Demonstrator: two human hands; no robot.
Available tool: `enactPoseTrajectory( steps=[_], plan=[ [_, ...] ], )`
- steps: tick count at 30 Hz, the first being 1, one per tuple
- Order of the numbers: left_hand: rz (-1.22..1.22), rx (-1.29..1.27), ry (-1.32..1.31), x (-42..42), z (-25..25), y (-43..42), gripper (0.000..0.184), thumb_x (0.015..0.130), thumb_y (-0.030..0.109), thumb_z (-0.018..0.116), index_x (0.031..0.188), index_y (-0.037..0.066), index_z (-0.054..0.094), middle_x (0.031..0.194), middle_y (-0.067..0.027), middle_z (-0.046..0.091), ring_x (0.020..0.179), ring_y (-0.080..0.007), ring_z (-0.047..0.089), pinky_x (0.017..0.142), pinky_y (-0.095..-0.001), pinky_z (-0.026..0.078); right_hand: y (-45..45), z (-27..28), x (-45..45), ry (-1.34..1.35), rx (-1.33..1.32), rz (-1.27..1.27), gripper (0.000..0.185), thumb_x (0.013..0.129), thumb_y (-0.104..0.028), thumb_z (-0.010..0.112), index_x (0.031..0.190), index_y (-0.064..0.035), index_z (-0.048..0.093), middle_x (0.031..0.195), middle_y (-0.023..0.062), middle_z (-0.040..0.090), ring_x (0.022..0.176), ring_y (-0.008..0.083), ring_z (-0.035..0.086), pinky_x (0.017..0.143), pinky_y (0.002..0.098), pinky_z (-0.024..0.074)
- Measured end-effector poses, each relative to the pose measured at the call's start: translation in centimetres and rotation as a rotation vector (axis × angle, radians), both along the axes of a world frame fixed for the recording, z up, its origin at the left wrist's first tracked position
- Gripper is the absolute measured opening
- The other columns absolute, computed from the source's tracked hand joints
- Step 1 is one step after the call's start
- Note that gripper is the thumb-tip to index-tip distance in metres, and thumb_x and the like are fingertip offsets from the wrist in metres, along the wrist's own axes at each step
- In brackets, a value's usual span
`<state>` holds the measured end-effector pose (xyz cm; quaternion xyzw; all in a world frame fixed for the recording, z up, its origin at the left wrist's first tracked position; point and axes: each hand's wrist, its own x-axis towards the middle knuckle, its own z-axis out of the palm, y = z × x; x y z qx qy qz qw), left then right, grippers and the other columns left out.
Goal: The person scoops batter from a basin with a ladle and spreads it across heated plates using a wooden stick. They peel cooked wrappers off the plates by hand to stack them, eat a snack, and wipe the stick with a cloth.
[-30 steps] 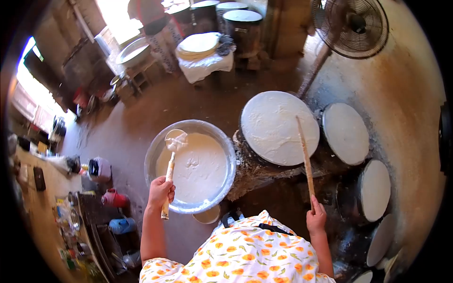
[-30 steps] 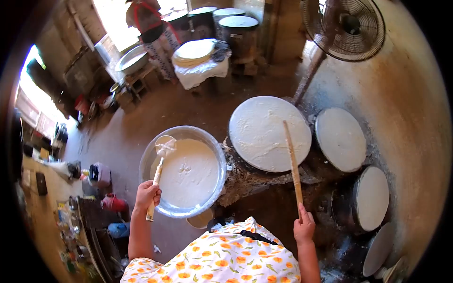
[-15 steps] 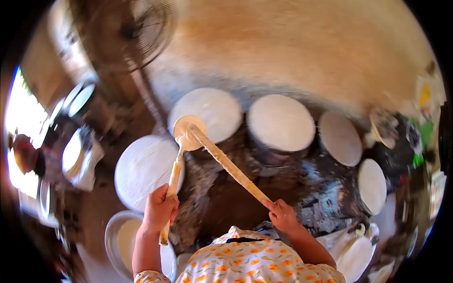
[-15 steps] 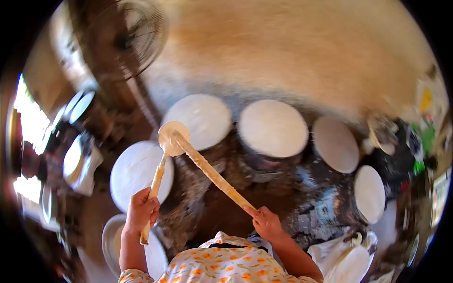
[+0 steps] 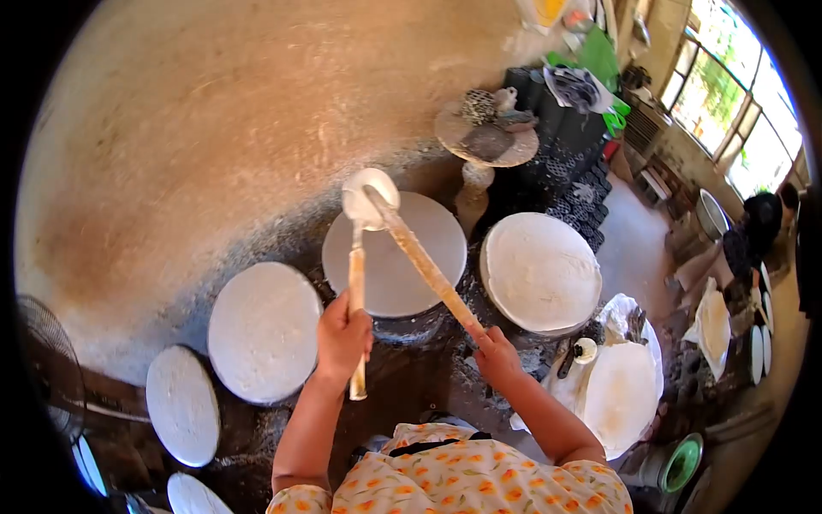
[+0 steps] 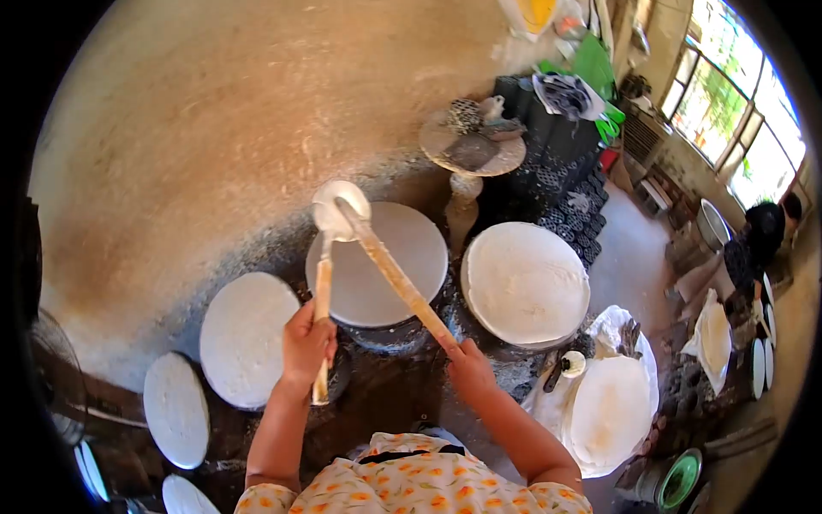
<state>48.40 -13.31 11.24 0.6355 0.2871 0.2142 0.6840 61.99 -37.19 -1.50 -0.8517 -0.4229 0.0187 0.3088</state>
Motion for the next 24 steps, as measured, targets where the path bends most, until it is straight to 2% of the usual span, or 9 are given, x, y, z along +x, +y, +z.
enactPoseTrajectory(
  steps=[8,10,11,12,13,14,16,19,24],
  plan=[
    [-0.304,-0.047,0.103,11.6,-11.2,3.8,0.025,0.084,0.004,0.045,0.107,0.003,0.056,0.06,-0.0011,0.049,0.04,-0.0069,0.045,0.034,-0.022,0.036,-1.8,-4.3,1.1,0.195,-0.232,-0.317,0.067,0.074,-0.002,0.057,0.133,-0.0296,0.042,0.089,0.0166,0.051,0.078,0.0376,0.057,0.068,0.0459,0.0479],
    [-0.378,0.193,0.13,12.6,-14.2,6.4,0.032,0.083,0.006,0.048,0.115,0.001,0.053,0.063,-0.0048,0.053,0.047,-0.0153,0.053,0.043,-0.0304,0.046,-1.1,-4.5,0.0,0.229,-0.274,-0.387,0.067,0.074,-0.001,0.057,0.132,-0.0295,0.043,0.091,0.0168,0.052,0.08,0.0383,0.058,0.069,0.0454,0.048],
    [-0.393,0.191,0.128,12.9,-15.5,8.0,0.032,0.083,0.006,0.048,0.115,0.001,0.053,0.063,-0.0048,0.053,0.047,-0.0153,0.053,0.043,-0.0304,0.046,-0.8,-4.5,-0.6,0.274,-0.356,-0.424,0.066,0.074,-0.002,0.057,0.132,-0.0297,0.043,0.09,0.0172,0.052,0.08,0.0384,0.058,0.069,0.0458,0.048],
    [-0.35,0.732,0.04,13.1,-16.6,9.9,0.036,0.082,0.009,0.051,0.118,0.002,0.053,0.069,-0.0083,0.055,0.054,-0.0204,0.056,0.049,-0.0346,0.047,-0.4,-4.5,-1.1,0.319,-0.437,-0.459,0.066,0.074,-0.002,0.057,0.132,-0.03,0.043,0.09,0.0177,0.053,0.081,0.0384,0.058,0.07,0.0462,0.0481],
    [-0.28,1.27,-0.065,13.6,-16.2,11.1,0.04,0.081,0.011,0.054,0.12,0.003,0.052,0.075,-0.0118,0.057,0.06,-0.0255,0.059,0.055,-0.0387,0.049,0.1,-4.0,-1.4,0.316,-0.437,-0.473,0.066,0.074,-0.002,0.057,0.132,-0.03,0.043,0.09,0.0177,0.053,0.081,0.0384,0.058,0.07,0.0462,0.0481],
    [-0.289,1.265,-0.074,13.6,-15.8,12.1,0.04,0.081,0.011,0.054,0.12,0.003,0.052,0.075,-0.0118,0.057,0.06,-0.0255,0.059,0.055,-0.0387,0.049,0.4,-3.4,-2.0,0.307,-0.339,-0.484,0.065,0.074,-0.001,0.057,0.132,-0.0293,0.045,0.088,0.0178,0.053,0.08,0.0381,0.058,0.07,0.046,0.0479],
    [-0.446,1.377,0.194,13.2,-10.5,13.2,0.045,0.079,0.017,0.058,0.123,0.006,0.052,0.083,-0.016,0.056,0.07,-0.0311,0.06,0.061,-0.0438,0.049,0.5,-3.4,-3.1,0.301,-0.249,-0.501,0.065,0.074,-0.001,0.056,0.131,-0.0286,0.046,0.086,0.018,0.054,0.08,0.0379,0.058,0.069,0.0459,0.0477],
    [-0.463,1.544,0.28,13.3,-6.2,15.1,0.048,0.079,0.016,0.061,0.125,0.011,0.051,0.084,-0.0138,0.053,0.069,-0.0312,0.059,0.059,-0.0416,0.049,0.5,-3.8,-3.9,0.255,-0.04,-0.476,0.063,0.073,0.001,0.054,0.129,-0.0265,0.049,0.082,0.0177,0.055,0.077,0.0374,0.058,0.068,0.0443,0.0471],
    [-0.33,1.579,0.116,13.5,-0.3,16.8,0.048,0.08,0.012,0.059,0.127,0.007,0.05,0.081,-0.014,0.054,0.064,-0.0305,0.056,0.056,-0.0386,0.049,0.7,-3.6,-5.5,0.346,0.036,-0.496,0.061,0.072,0.002,0.052,0.129,-0.0224,0.051,0.08,0.0168,0.057,0.075,0.0351,0.058,0.068,0.0407,0.0465]
  ],
)
